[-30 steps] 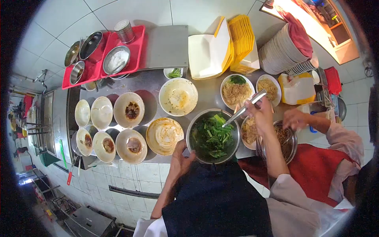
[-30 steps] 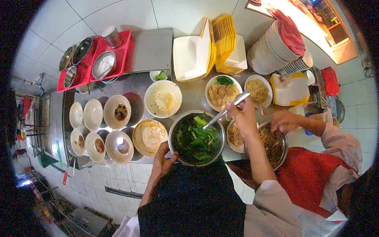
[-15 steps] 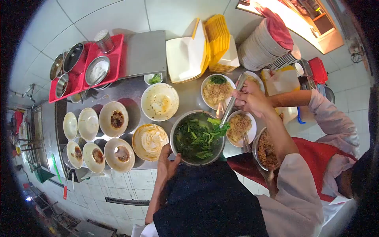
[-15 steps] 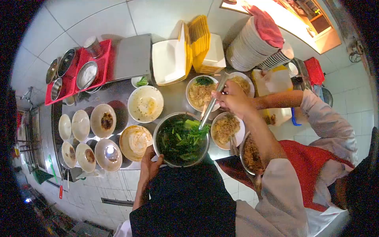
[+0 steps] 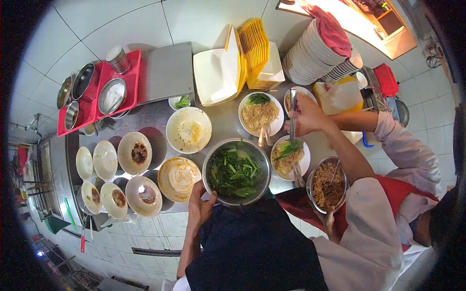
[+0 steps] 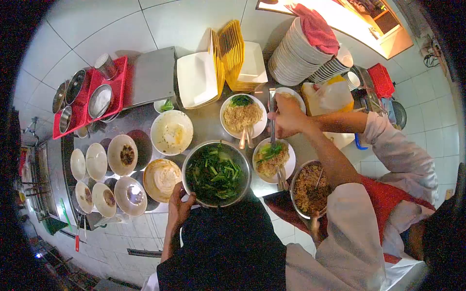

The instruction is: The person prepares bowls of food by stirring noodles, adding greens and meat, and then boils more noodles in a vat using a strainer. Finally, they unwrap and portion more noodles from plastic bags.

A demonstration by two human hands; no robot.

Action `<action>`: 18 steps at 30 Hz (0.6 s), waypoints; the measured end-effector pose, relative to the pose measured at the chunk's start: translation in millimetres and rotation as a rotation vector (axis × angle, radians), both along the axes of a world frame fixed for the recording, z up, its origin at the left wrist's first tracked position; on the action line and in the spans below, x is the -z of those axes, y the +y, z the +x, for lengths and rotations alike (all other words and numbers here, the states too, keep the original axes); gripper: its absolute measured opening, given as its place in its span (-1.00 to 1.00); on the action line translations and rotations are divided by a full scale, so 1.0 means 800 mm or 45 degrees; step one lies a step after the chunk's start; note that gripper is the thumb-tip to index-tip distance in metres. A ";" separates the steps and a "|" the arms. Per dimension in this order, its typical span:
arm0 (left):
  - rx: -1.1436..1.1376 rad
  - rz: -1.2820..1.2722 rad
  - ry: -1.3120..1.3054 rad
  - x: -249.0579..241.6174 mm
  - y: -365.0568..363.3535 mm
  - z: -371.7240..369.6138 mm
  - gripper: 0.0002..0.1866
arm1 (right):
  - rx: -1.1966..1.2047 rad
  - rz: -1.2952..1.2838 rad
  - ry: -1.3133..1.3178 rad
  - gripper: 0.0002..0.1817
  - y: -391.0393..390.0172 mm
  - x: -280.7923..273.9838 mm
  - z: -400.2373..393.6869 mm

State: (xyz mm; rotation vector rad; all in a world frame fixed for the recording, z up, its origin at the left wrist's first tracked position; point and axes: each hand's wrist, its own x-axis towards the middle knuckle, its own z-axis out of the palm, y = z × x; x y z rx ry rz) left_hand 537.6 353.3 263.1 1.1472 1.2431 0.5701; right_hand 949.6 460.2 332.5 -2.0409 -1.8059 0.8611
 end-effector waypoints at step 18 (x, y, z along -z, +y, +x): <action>-0.008 0.000 0.040 0.007 -0.002 -0.002 -0.58 | -0.073 0.274 -0.192 -0.67 -0.054 -0.021 0.005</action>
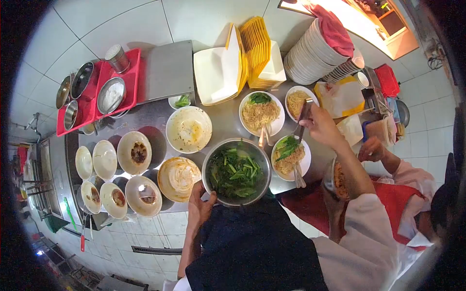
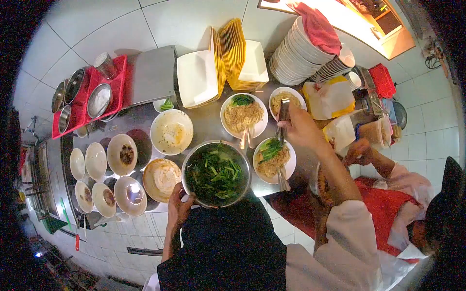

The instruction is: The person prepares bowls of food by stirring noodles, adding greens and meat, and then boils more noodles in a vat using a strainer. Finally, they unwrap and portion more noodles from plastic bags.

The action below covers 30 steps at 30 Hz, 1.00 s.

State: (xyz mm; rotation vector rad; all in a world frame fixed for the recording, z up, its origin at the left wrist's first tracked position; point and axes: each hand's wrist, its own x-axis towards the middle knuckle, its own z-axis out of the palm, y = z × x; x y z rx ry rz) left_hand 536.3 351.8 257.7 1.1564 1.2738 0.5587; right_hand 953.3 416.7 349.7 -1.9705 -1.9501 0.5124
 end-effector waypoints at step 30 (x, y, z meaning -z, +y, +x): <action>-0.078 -0.058 -0.070 0.016 -0.005 -0.002 -0.59 | 0.363 0.494 0.473 -0.74 -0.074 0.059 -0.016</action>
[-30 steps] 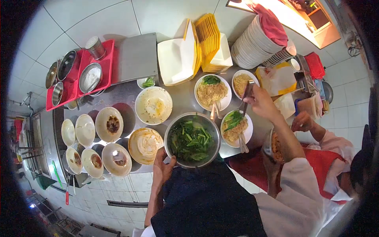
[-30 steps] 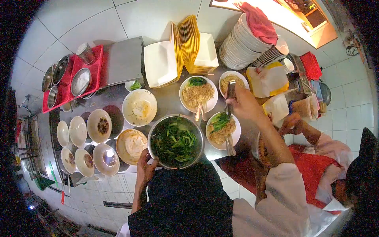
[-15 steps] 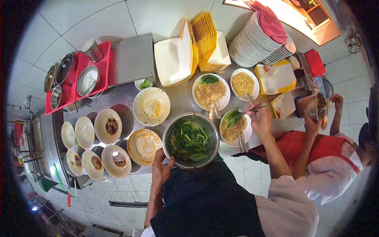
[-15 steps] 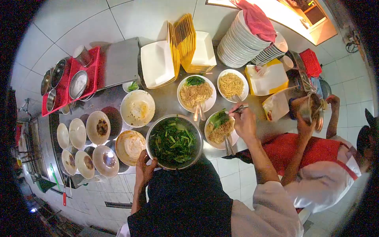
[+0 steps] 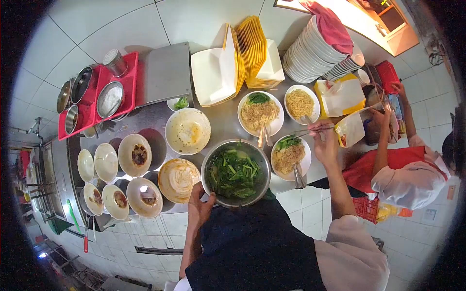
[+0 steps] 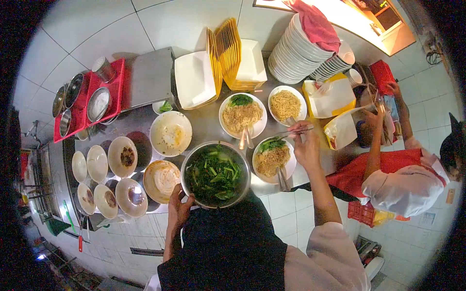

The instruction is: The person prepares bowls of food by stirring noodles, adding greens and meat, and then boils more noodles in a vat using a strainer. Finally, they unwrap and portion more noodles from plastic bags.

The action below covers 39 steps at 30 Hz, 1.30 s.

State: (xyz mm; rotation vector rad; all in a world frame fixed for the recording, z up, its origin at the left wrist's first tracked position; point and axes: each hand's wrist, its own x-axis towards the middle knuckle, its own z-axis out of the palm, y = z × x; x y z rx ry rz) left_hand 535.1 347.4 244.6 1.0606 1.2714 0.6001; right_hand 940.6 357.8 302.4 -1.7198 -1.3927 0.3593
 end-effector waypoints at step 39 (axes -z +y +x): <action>0.108 0.162 0.127 -0.003 -0.010 -0.002 -0.55 | 0.380 -0.280 1.298 -0.66 0.006 0.004 -0.079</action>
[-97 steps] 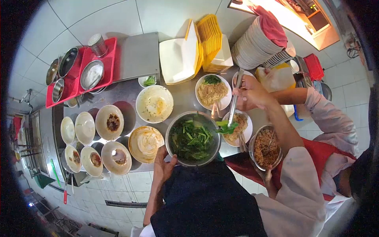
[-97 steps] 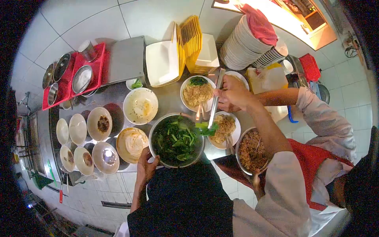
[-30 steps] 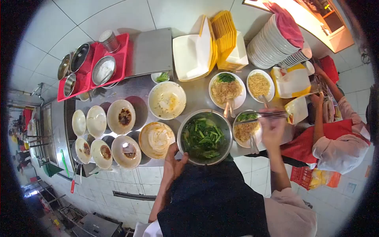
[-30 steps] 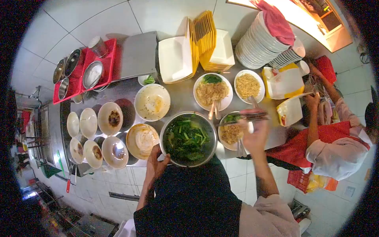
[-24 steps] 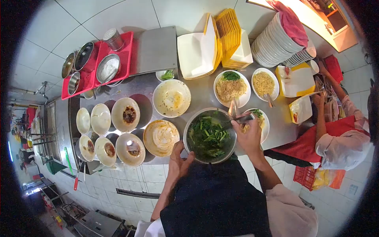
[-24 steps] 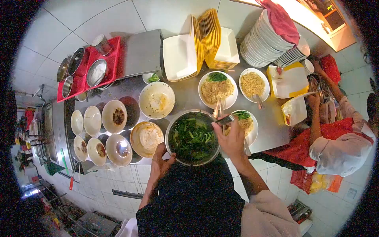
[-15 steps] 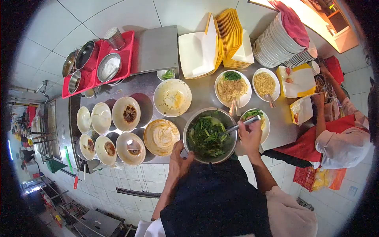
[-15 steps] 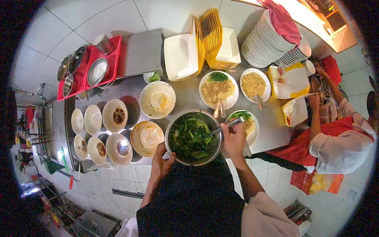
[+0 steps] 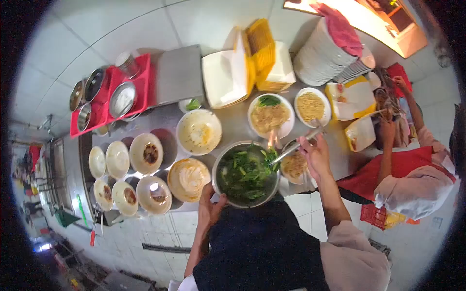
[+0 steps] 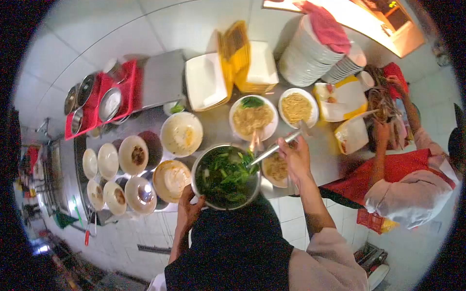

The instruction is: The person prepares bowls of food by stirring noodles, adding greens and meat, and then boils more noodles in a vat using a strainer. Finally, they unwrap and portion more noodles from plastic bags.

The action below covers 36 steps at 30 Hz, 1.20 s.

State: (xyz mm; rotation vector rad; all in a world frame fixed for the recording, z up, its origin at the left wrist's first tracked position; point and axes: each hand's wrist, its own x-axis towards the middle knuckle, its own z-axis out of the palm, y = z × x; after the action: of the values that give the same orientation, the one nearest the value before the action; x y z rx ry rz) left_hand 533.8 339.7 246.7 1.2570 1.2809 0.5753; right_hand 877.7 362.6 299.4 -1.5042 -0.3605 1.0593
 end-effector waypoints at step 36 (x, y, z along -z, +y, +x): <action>-0.241 -0.097 -0.072 -0.017 -0.009 0.018 -0.58 | -0.405 0.221 -1.737 -0.84 0.161 -0.016 0.231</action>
State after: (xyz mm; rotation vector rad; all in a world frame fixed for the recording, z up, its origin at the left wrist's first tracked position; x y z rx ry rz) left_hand 547.9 332.9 260.4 1.0566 1.3708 0.6856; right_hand 1062.5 491.6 312.2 -1.8438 -1.6147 0.0397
